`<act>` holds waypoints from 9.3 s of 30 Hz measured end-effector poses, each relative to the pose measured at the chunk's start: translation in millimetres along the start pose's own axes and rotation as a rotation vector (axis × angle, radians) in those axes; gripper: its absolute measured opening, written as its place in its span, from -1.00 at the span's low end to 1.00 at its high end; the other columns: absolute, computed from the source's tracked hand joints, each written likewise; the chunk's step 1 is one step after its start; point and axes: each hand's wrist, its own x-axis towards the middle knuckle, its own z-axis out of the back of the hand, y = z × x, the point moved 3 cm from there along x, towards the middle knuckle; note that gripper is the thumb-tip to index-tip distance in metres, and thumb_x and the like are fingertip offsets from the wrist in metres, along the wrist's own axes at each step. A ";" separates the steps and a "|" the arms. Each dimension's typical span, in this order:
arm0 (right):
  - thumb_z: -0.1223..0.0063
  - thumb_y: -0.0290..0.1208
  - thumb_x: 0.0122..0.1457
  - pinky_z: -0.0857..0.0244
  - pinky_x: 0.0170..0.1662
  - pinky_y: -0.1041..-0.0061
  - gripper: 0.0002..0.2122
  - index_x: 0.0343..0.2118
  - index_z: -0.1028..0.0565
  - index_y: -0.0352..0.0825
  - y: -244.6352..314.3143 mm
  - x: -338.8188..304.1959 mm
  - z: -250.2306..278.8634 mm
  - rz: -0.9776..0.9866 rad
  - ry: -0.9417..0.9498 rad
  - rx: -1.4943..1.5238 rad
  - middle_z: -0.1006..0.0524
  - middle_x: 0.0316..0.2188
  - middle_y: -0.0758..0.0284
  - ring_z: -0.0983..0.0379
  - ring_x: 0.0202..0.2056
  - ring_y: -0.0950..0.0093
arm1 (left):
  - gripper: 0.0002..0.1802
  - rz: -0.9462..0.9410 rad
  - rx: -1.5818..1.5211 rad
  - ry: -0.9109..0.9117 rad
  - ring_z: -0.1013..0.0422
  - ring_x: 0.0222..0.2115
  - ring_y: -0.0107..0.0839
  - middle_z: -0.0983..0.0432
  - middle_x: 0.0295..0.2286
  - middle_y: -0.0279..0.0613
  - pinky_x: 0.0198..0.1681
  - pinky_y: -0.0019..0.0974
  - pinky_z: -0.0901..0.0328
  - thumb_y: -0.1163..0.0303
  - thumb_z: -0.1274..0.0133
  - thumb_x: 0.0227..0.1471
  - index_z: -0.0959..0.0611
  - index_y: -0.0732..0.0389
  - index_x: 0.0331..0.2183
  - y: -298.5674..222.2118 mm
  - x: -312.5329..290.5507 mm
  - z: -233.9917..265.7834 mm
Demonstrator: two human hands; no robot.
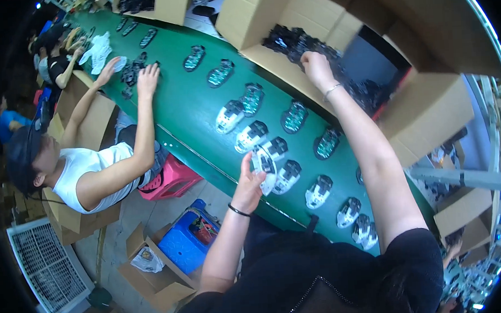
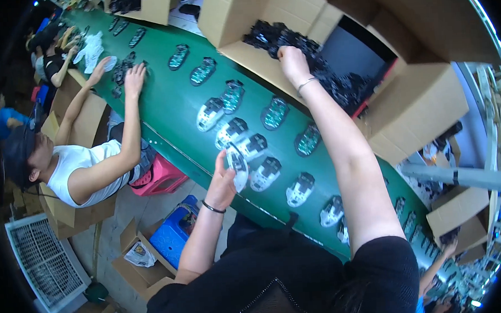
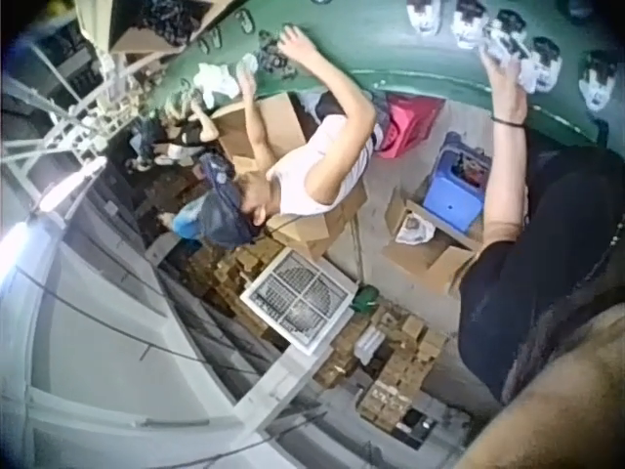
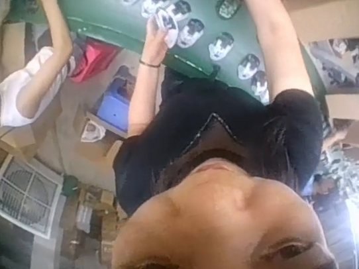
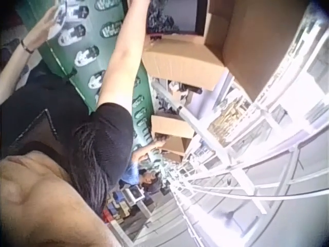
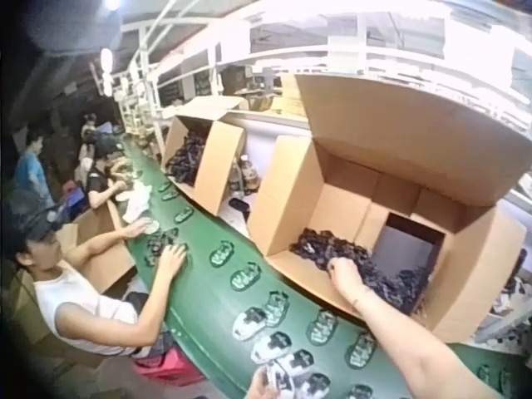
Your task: The person assembles computer mouse shells along an assembly line by taking mouse shells, retrieving small components from a box, fitting the components into the shells by hand, and placing the assembled shells back onto the conveyor belt.
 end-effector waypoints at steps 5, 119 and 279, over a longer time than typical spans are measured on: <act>0.28 -0.34 0.11 -0.28 -0.16 0.20 -0.77 -0.37 -0.45 -0.31 -10.2 22.2 -28.1 -0.084 0.091 -0.120 -0.46 -0.35 0.06 -0.40 -0.23 0.10 | -0.31 -0.103 -0.038 0.013 -0.24 -0.04 -0.38 -0.22 -0.04 -0.23 -0.05 -0.23 -0.25 0.46 0.00 -0.01 -0.06 -0.04 0.10 19.4 12.7 20.0; -0.08 -0.53 0.00 -0.23 -0.03 0.43 -0.49 0.07 -0.26 -0.24 -134.2 -658.4 148.5 -0.981 -0.573 0.695 -0.32 0.00 0.21 -0.28 -0.04 0.39 | -0.75 -0.297 1.515 0.673 -0.28 -0.14 -0.22 -0.36 -0.19 -0.08 -0.08 -0.26 -0.19 0.36 -0.06 -0.06 -0.57 0.16 -0.25 220.3 -39.2 -115.6; 0.09 -0.35 0.17 -0.26 -0.08 0.50 -0.78 -0.20 -0.48 -0.33 148.6 -52.3 -64.6 -0.211 0.219 0.861 -0.50 -0.24 0.31 -0.39 -0.19 0.53 | -0.60 0.330 0.063 0.114 -0.38 -0.17 -0.26 -0.38 -0.13 -0.28 -0.26 -0.17 -0.36 0.23 0.04 0.08 -0.34 0.00 -0.02 -129.9 121.4 60.7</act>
